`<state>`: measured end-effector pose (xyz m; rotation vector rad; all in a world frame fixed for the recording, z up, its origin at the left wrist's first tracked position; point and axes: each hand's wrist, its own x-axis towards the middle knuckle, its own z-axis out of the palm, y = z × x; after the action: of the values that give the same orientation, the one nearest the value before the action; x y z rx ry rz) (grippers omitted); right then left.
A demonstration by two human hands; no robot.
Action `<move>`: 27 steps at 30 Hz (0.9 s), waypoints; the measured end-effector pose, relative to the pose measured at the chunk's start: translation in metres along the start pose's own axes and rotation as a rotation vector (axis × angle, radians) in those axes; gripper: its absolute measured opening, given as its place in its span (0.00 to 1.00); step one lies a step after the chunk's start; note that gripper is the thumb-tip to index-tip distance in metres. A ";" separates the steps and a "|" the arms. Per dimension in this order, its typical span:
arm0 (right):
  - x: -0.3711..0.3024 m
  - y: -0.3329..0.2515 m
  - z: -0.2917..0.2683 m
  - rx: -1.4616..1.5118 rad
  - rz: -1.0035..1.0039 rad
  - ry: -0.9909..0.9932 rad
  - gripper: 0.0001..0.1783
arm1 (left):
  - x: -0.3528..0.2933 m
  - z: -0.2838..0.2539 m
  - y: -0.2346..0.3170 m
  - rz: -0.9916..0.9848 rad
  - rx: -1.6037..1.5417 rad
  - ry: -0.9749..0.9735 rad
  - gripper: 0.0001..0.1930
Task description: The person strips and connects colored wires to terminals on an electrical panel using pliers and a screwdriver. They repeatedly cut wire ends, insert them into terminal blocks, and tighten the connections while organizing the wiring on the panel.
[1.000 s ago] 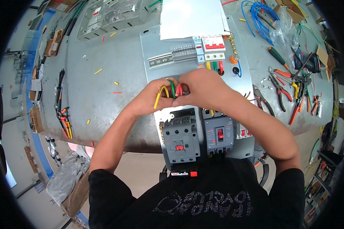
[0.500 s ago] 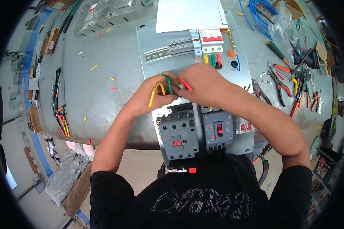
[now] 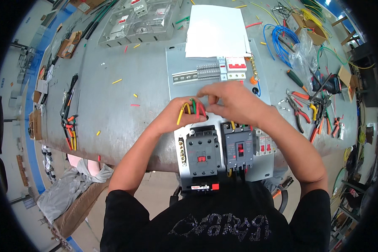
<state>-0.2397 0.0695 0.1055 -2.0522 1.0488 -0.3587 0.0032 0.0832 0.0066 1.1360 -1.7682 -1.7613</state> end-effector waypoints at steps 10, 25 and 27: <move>0.008 -0.001 0.013 -0.131 -0.134 0.009 0.21 | -0.001 0.008 0.007 0.132 -0.056 0.026 0.11; -0.014 0.018 0.024 -0.021 -0.333 0.198 0.07 | 0.003 0.008 -0.001 0.008 -0.078 0.010 0.12; -0.014 0.014 0.024 -0.011 -0.341 0.191 0.07 | 0.002 0.005 0.013 -0.021 -0.019 -0.005 0.11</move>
<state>-0.2432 0.0879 0.0809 -2.2417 0.8062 -0.7364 -0.0054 0.0837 0.0183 1.1472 -1.7451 -1.7906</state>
